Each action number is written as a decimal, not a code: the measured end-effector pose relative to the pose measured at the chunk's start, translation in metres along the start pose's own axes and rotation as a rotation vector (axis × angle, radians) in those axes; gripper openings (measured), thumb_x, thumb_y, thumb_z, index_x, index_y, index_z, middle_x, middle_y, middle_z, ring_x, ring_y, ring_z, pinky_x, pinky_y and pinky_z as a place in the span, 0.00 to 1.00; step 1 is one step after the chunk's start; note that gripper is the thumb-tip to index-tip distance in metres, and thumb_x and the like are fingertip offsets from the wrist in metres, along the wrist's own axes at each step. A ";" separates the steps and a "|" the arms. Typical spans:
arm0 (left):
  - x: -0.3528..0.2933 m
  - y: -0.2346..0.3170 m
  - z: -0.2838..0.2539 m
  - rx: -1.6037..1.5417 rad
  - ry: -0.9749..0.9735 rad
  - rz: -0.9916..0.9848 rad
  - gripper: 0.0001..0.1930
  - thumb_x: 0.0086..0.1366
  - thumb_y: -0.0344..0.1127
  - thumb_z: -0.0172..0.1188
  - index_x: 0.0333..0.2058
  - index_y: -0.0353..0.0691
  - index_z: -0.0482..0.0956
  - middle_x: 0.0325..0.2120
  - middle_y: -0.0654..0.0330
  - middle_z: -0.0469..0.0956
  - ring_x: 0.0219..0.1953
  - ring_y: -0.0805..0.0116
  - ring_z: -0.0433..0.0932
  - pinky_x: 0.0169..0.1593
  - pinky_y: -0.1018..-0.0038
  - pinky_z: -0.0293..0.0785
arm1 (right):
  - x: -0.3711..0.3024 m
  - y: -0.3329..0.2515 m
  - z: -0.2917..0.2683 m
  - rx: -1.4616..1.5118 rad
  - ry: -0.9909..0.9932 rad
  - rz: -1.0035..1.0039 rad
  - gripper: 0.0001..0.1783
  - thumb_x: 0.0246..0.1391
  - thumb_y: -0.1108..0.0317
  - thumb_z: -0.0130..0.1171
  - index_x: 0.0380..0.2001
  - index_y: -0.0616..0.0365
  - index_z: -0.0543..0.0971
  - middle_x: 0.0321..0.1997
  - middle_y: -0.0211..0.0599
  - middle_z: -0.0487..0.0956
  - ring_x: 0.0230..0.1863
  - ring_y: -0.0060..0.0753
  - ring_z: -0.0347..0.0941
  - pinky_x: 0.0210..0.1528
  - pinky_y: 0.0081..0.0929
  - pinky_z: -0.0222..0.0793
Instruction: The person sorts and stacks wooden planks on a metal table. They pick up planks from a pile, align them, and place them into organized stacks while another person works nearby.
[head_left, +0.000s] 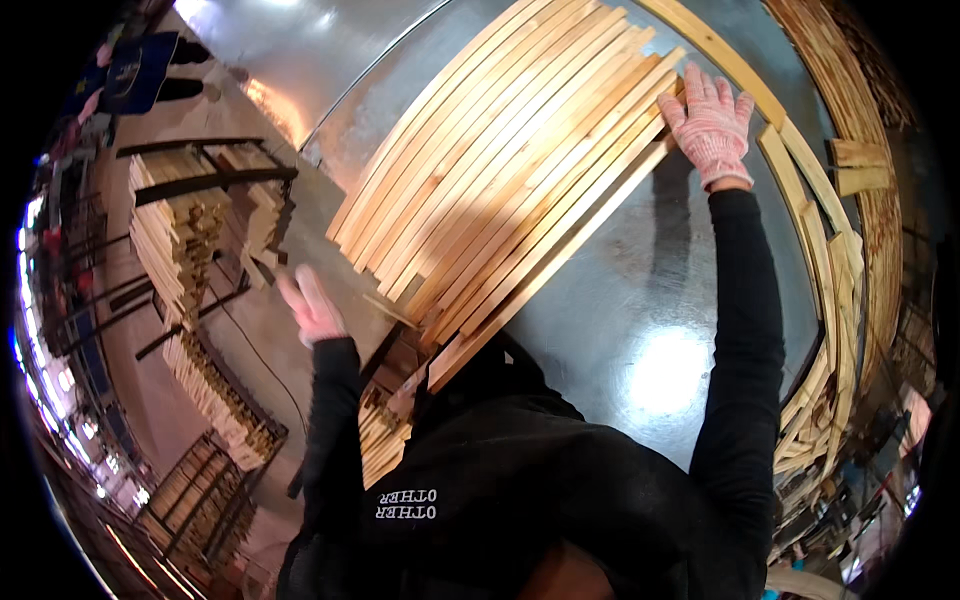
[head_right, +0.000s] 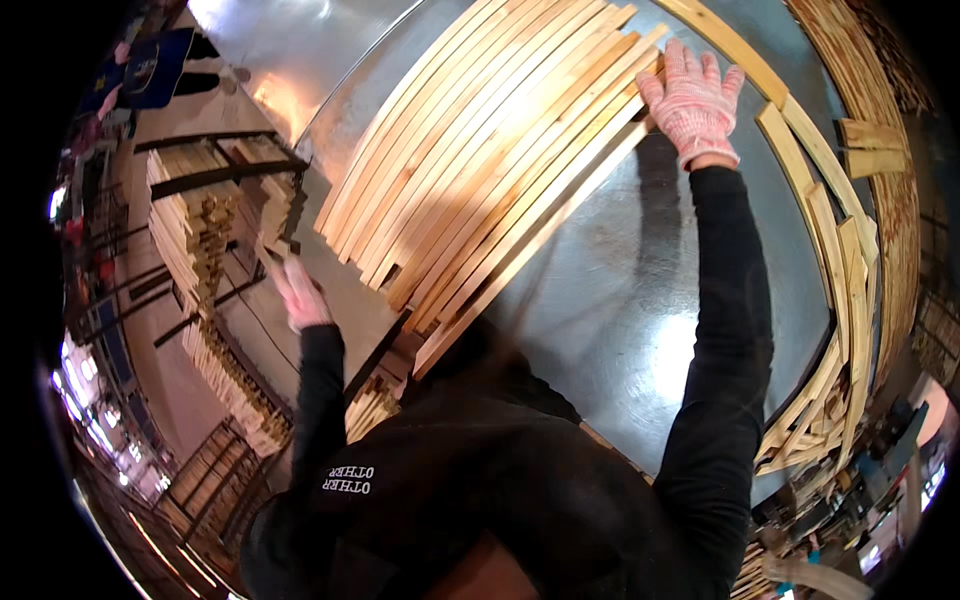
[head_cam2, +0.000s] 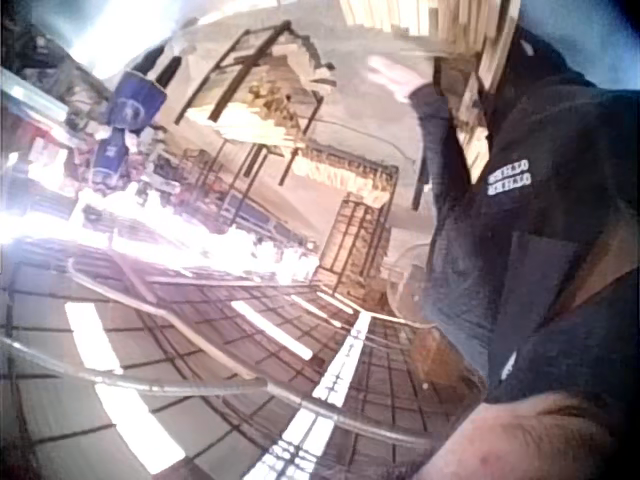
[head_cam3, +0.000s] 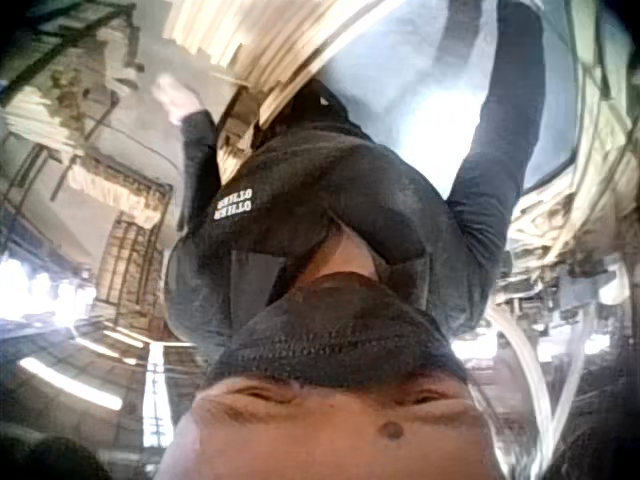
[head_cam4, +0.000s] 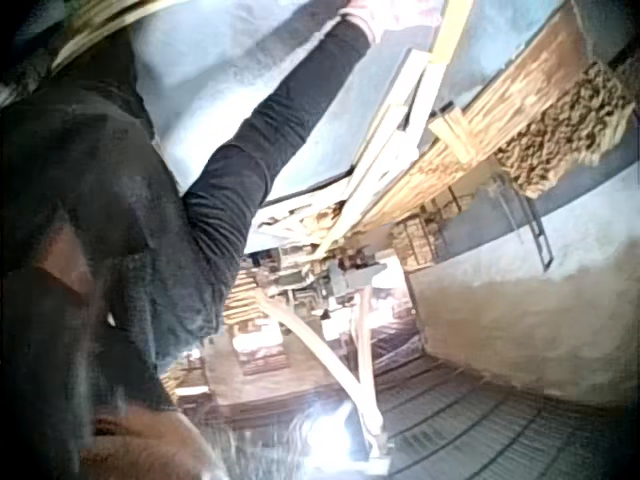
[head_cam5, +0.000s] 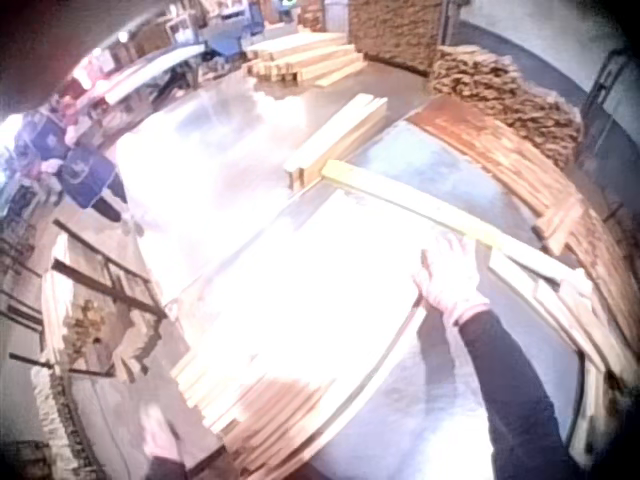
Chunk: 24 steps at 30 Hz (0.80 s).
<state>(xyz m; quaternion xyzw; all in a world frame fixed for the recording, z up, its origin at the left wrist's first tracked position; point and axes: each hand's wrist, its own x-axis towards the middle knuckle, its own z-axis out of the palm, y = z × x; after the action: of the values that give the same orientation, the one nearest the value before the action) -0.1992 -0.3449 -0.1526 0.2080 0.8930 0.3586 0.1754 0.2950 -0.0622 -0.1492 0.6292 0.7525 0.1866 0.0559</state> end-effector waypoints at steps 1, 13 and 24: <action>-0.005 -0.062 -0.011 -0.266 -0.117 -0.205 0.35 0.70 0.56 0.48 0.68 0.40 0.60 0.57 0.48 0.73 0.53 0.58 0.74 0.58 0.68 0.67 | 0.020 -0.008 -0.006 -0.042 -0.047 -0.001 0.40 0.63 0.36 0.44 0.70 0.46 0.62 0.67 0.40 0.71 0.72 0.48 0.59 0.72 0.61 0.40; -0.166 -0.018 0.017 -0.930 -0.290 -0.904 0.42 0.64 0.66 0.46 0.61 0.32 0.63 0.59 0.48 0.68 0.58 0.50 0.71 0.59 0.53 0.72 | 0.000 -0.032 -0.050 0.685 -0.108 0.460 0.46 0.63 0.39 0.48 0.69 0.68 0.57 0.59 0.59 0.76 0.60 0.60 0.71 0.65 0.39 0.62; -0.092 0.083 -0.104 -1.736 -0.950 -0.106 0.37 0.58 0.48 0.67 0.60 0.30 0.67 0.58 0.44 0.72 0.63 0.46 0.67 0.70 0.48 0.55 | -0.138 -0.050 -0.153 2.715 0.281 0.606 0.24 0.71 0.52 0.45 0.58 0.57 0.73 0.45 0.35 0.82 0.49 0.34 0.76 0.58 0.37 0.70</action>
<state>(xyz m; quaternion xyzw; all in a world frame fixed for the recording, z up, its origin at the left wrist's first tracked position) -0.1486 -0.3946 -0.0075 0.0891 0.1654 0.7597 0.6226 0.2280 -0.2346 -0.0459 0.3040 0.1791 -0.6135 -0.7064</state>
